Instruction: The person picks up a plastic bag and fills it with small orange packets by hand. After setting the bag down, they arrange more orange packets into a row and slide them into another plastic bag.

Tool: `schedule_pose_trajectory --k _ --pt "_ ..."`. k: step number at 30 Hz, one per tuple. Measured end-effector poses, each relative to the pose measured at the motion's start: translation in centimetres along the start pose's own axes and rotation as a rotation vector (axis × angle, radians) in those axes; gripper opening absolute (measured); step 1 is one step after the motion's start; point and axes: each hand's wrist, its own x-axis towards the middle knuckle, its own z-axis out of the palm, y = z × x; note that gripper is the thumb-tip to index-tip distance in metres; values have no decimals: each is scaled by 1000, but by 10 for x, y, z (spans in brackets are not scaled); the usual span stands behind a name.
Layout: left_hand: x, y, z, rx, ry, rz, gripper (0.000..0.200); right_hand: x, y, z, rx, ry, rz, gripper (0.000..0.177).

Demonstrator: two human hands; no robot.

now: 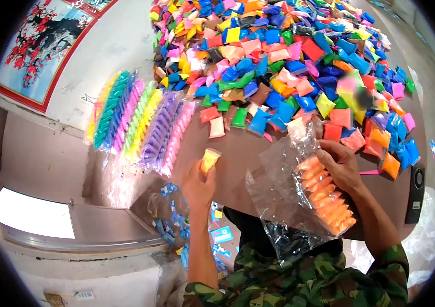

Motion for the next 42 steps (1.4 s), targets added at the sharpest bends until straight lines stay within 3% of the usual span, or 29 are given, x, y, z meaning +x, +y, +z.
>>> schedule_pose_trajectory --k 4,8,11,15,21,30,32,38,41,42 --pt "-21 44 -29 -273 -145 -27 26 0 0 0 -23 14 24 31" --pt "-48 42 -33 -469 -362 -385 27 0 5 -1 -8 10 8 32" --pt "-49 67 -30 -371 -250 -182 27 0 2 0 -1 10 8 31" --pt "-44 64 -30 -211 -303 -166 32 1 4 0 -27 -7 -42 31" --pt "-29 62 -22 -201 -351 -175 37 1 9 0 -50 6 -73 30" --pt "-34 98 -65 -563 -387 -265 31 -1 1 -1 -55 8 7 31" --pt "-35 107 -68 -580 -470 -134 30 0 0 -2 -87 6 17 31" --pt "-37 144 -43 -539 -538 -17 23 -1 -2 0 -52 8 12 32" --pt "-42 150 -24 -489 -559 -29 22 0 5 -2 9 -12 37 33" --pt "-42 150 -18 -538 -627 -123 20 1 8 -1 -19 2 -2 33"
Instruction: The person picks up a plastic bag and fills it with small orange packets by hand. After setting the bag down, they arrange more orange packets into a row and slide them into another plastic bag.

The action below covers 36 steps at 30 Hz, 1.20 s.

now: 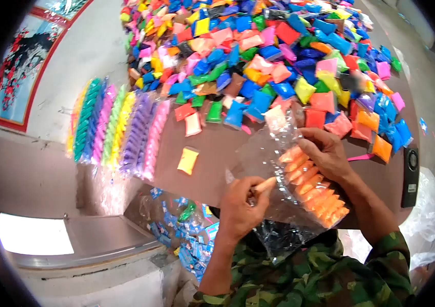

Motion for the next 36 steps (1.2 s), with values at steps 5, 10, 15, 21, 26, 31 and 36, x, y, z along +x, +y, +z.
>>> schedule_pose_trajectory --k 5,10,15,21,26,31,36 --pt "20 -9 16 -322 92 8 36 -1 -1 0 -55 23 -40 30" --pt "36 -9 27 -363 147 -22 34 -1 -1 3 20 27 -71 31" --pt "29 -4 18 -305 101 32 30 0 1 3 53 10 -62 31" --pt "34 -10 20 -275 313 54 29 -1 -6 2 11 22 -48 30" --pt "53 -32 45 -307 393 180 27 -1 -5 5 67 27 -72 29" --pt "43 -13 41 -219 158 97 29 -1 -3 0 -2 -11 -13 31" --pt "48 -6 42 -358 203 75 28 1 4 6 -47 90 -177 28"
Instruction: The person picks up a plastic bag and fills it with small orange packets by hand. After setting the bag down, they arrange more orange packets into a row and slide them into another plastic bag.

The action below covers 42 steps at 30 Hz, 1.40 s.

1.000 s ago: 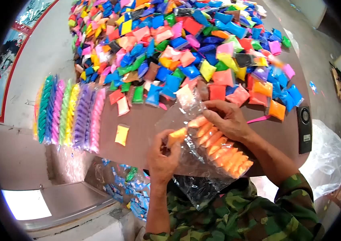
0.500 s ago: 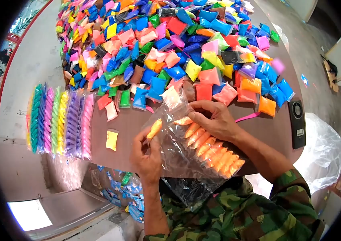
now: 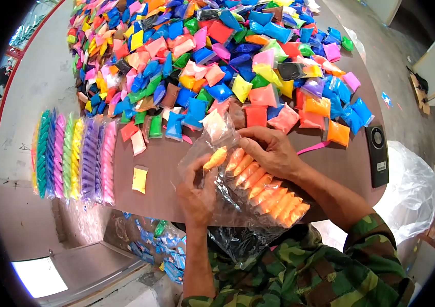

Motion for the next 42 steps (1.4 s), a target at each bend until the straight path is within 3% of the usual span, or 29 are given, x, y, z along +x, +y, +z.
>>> schedule_pose_trajectory --k 3,6,9,12,15,24,33,36,39,42 --pt "8 6 5 174 -79 124 27 0 4 0 10 15 -28 27" --pt "16 3 11 142 -130 170 26 -1 4 0 -2 30 -44 27" --pt "17 7 12 -187 -175 -128 27 -2 0 1 -17 44 -24 28" --pt "21 5 12 -263 -190 -133 27 -1 -3 2 -38 60 -25 29" --pt "26 -2 10 2 -255 46 27 0 0 1 -64 55 -43 30" --pt "30 -17 10 43 -216 327 31 -1 -3 3 -82 60 -22 30" --pt "25 -15 11 -173 -253 145 29 -1 -7 4 -170 96 -58 29" --pt "31 1 6 101 -299 267 31 0 -10 4 -223 88 -80 29" --pt "23 22 4 278 -248 165 32 1 -14 1 -203 71 -54 27" --pt "7 6 -7 376 -126 261 31 0 -12 0 -160 75 -34 26"
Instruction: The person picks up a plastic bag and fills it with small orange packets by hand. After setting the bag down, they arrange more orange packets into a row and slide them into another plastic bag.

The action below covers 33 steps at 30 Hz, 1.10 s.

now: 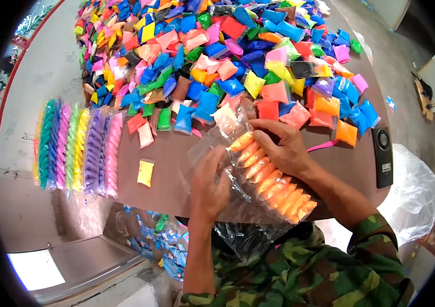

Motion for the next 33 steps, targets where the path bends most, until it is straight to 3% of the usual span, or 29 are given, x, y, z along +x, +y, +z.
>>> schedule_pose_trajectory --k 3,4,7,12,15,19,22,25,28,33 --pt "-37 1 -28 -68 -56 -174 32 1 4 2 6 2 2 26" --pt "-48 -6 -34 -136 41 -122 28 1 4 2 13 8 -5 25" --pt "-58 -17 -64 -67 154 -337 23 -1 4 3 38 -4 31 24" --pt "-56 -34 -88 120 351 -364 23 2 4 2 51 -11 -3 24" --pt "-40 -88 -100 329 417 -292 26 1 1 2 50 -9 8 24" --pt "-23 -119 -109 620 295 -291 31 1 4 1 29 -10 21 24" --pt "-21 -126 -116 634 259 -211 30 2 6 1 20 -5 -8 24" --pt "-27 -97 -113 301 314 -393 28 1 5 2 39 0 2 24" --pt "-49 -51 -104 -94 278 -455 27 2 7 2 26 -1 -28 24" --pt "-54 3 -59 -372 -6 -439 26 2 7 3 32 -3 -18 24"
